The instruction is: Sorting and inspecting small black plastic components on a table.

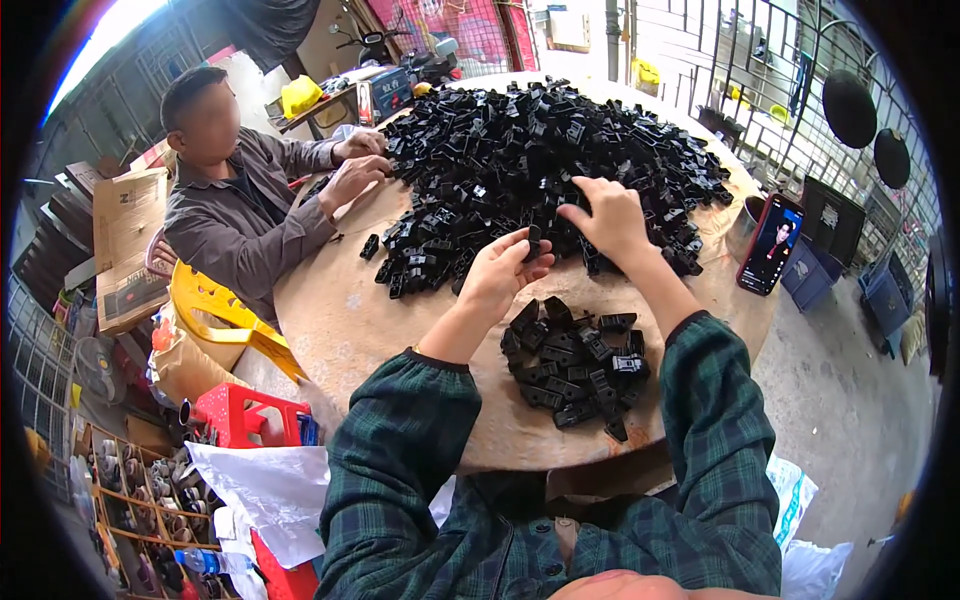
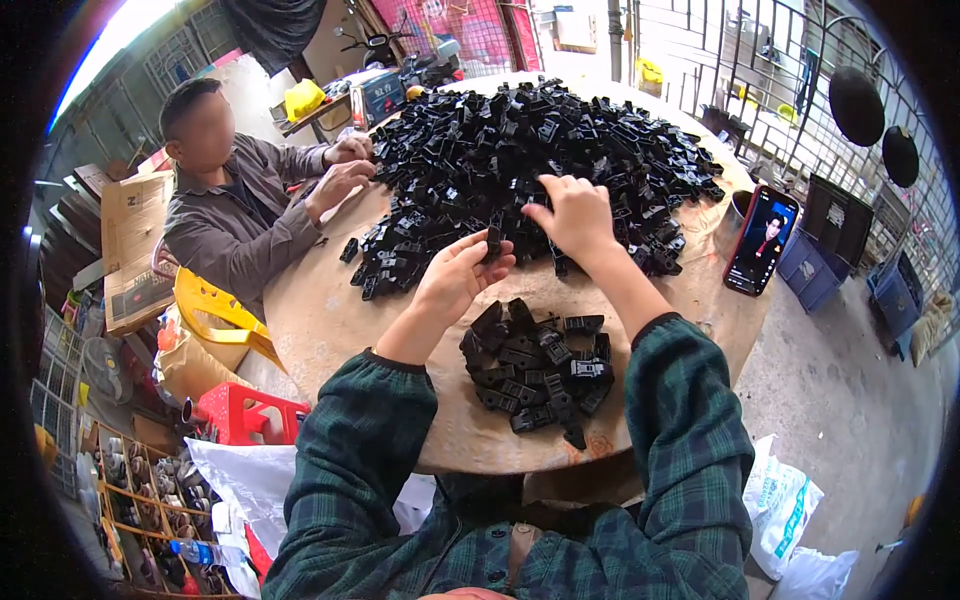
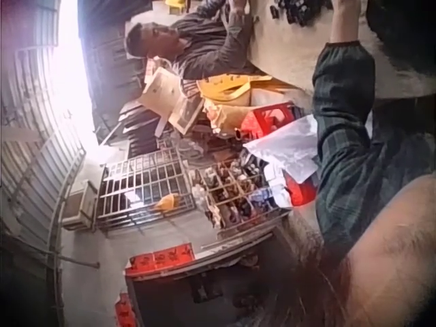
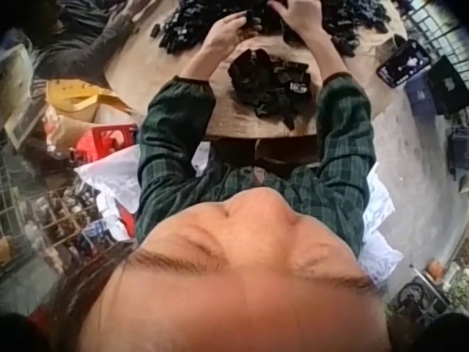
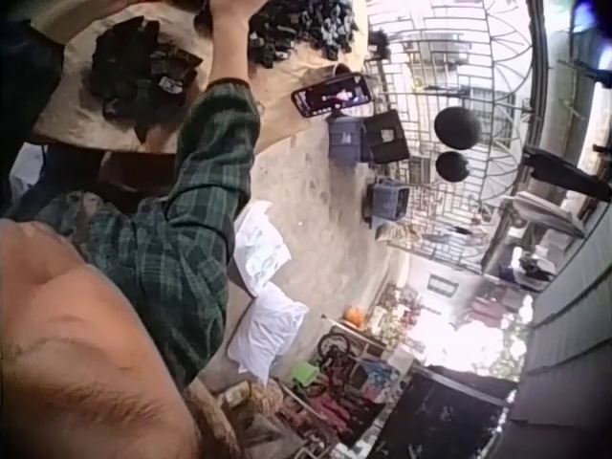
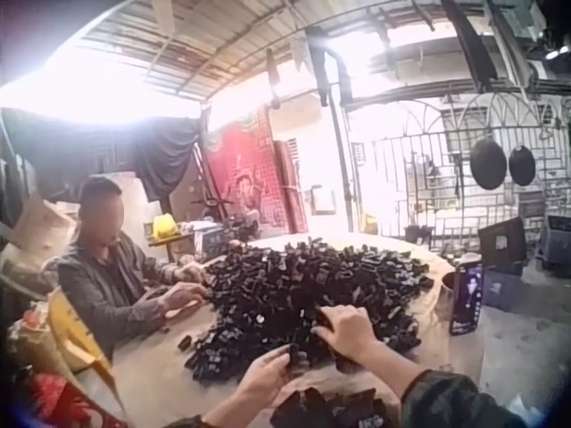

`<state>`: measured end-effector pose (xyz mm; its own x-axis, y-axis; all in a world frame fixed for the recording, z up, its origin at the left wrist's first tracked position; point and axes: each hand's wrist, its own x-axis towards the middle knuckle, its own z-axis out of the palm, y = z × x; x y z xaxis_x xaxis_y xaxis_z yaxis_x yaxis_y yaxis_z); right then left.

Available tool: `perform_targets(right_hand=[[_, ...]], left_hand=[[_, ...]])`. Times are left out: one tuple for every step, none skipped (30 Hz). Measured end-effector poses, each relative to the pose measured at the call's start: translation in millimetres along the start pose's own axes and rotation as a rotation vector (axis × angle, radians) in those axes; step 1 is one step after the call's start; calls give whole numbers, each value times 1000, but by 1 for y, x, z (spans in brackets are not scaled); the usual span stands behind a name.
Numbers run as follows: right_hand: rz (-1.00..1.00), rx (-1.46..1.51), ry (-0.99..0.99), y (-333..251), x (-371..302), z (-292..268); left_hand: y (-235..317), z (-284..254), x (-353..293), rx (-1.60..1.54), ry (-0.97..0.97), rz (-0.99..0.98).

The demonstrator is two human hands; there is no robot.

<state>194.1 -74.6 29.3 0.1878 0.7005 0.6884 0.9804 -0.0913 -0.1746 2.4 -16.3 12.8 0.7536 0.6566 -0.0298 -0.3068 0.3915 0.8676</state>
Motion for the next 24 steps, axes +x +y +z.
perform_targets(right_hand=[[-23,-97,11,-7,-2,3],[-3,-135,-72,-8,-4,8],[-6,-137,-70,-7,-4,10],[-10,-103,-97,-3,-5,11],[-12,-70,-125,1,-6,11],[-29,-1,-79,1,-5,2],[-36,3,-83,-4,-4,-5],[78,229,-89,-9,-3,-11],[201,443,-91,-9,-4,-16],[288,618,-73,-8,-4,-14],[341,873,-46,-8,-6,-15],[390,1127,-11,-11,-7,-18],[404,1324,-17,-31,-8,-35],[351,1401,-38,-42,-11,-41],[299,1475,-56,-47,-15,-44],[211,1444,-116,-48,-21,-44],[235,1388,-168,-52,-26,-48],[214,1330,-159,-49,-29,-47],[193,1272,-151,-46,-31,-45],[265,1247,-196,-42,-32,-46],[268,1247,-191,-41,-33,-45],[253,1264,-207,-41,-34,-44],[237,1281,-223,-41,-35,-44],[237,1267,-195,-42,-36,-43]], left_hand=[[-1,-2,1,-7,-39,14],[-2,-4,3,-9,-40,15],[-1,-4,5,-42,-83,19],[-1,-5,6,-75,-126,22],[-1,-5,7,-77,-129,25],[-1,-3,6,-86,-155,36],[1,-3,3,-93,-173,50],[3,-2,0,-95,-167,53],[3,2,-2,-84,-146,57],[3,6,-3,-72,-125,61],[3,10,-4,-75,-133,55],[4,12,-6,-78,-146,20],[6,11,-8,-78,-151,-15],[9,11,-10,-111,-156,-43],[10,10,-11,-118,-184,-33],[11,9,-12,-125,-210,-23],[13,8,-12,-136,-257,13],[14,9,-11,-127,-232,40],[15,9,-11,-119,-206,68],[17,8,-10,-82,-180,70],[18,11,-12,-79,-183,67],[20,14,-14,-87,-145,71],[22,18,-16,-96,-106,76],[24,20,-18,-94,-106,76]])
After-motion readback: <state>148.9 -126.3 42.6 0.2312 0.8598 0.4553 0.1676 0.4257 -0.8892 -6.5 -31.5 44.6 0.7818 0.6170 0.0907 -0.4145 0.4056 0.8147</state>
